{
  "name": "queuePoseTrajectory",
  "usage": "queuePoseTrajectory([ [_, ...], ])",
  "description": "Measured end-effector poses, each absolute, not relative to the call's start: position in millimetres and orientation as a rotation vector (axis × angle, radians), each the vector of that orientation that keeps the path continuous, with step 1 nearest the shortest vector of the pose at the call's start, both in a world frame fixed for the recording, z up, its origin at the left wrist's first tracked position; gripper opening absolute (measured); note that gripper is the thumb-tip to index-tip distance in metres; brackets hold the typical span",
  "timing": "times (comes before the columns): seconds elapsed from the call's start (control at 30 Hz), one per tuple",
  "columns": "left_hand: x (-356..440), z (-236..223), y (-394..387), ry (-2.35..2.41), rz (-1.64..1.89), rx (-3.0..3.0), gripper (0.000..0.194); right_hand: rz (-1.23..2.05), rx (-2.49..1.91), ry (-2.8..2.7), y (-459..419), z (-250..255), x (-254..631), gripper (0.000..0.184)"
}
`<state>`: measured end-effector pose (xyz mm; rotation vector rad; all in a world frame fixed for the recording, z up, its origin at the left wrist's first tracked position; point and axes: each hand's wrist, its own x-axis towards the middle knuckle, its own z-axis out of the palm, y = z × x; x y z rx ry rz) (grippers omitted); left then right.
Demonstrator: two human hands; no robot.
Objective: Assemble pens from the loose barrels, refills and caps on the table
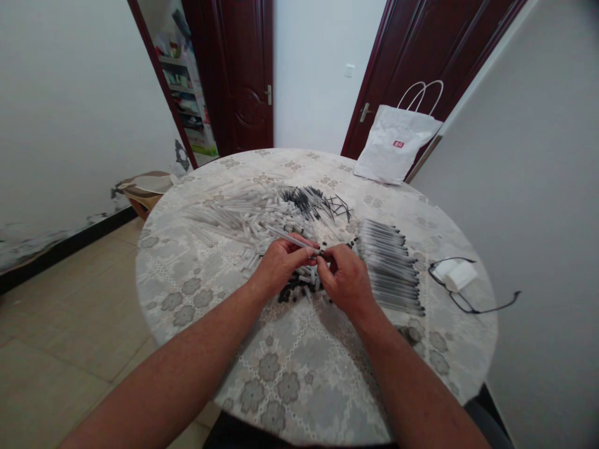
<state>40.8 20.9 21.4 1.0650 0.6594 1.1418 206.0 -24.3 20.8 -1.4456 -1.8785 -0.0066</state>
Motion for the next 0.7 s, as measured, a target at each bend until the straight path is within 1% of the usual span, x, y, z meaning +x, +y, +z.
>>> queuePoseTrajectory([
  [0.23, 40.1, 19.6, 22.0, 0.682, 1.142, 1.102, 0.017, -0.067, -1.453, -1.932, -25.7, 25.3, 207.4, 0.011],
  [0.6, 40.7, 21.4, 21.4, 0.612, 1.119, 0.951, 0.018, 0.001, -1.359, -1.894, -25.5, 26.2, 209.0, 0.007],
  [0.7, 39.0, 22.2, 22.1, 0.607, 1.111, 0.954, 0.018, 0.023, -1.336, -1.899, -25.6, 27.1, 208.6, 0.009],
])
